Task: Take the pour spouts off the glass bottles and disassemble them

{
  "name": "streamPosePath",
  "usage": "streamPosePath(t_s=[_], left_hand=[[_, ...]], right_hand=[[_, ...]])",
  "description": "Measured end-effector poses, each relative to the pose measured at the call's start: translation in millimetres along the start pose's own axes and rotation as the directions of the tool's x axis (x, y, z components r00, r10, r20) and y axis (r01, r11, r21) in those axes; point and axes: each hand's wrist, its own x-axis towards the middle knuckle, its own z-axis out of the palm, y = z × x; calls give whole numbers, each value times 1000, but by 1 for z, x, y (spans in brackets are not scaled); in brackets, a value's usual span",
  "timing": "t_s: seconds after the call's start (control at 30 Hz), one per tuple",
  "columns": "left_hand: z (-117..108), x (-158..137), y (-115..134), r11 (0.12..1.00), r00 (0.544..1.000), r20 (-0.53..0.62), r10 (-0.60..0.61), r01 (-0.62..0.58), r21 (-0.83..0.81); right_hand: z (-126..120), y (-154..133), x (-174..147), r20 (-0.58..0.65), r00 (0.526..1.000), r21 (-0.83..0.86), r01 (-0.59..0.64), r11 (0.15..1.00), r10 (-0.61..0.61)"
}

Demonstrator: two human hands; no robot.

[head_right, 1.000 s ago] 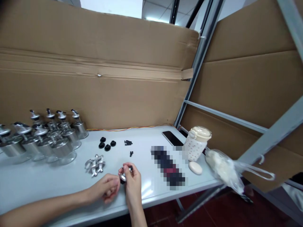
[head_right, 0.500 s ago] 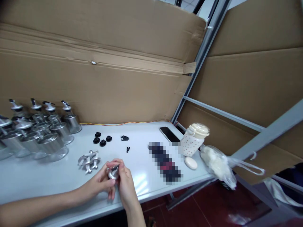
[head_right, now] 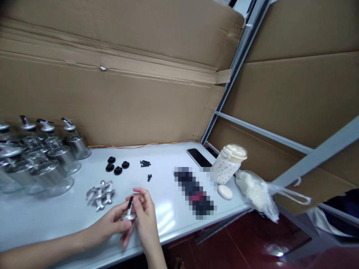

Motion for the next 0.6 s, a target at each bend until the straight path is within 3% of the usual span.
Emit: streamPosePath(t_s=[0.1,0.27,0.4,0.6], left_hand=[[-1,1,-3,999,1000,4,-21,22,-34],[-4,1,-3,999,1000,13,-8,8,-53],[-1,0,6,999,997,59,-52,51,18],[7,-3,22,979,987,-17,-157,158,131]], right_hand=[[1,-4,-1,46,998,-97,49,994,-45],[0,-7,-4,143,989,-42,53,998,-46],[-3,-7,-5,204,978,-25,49,998,-43],[-5,-9,-7,241,969,25,46,999,-51]])
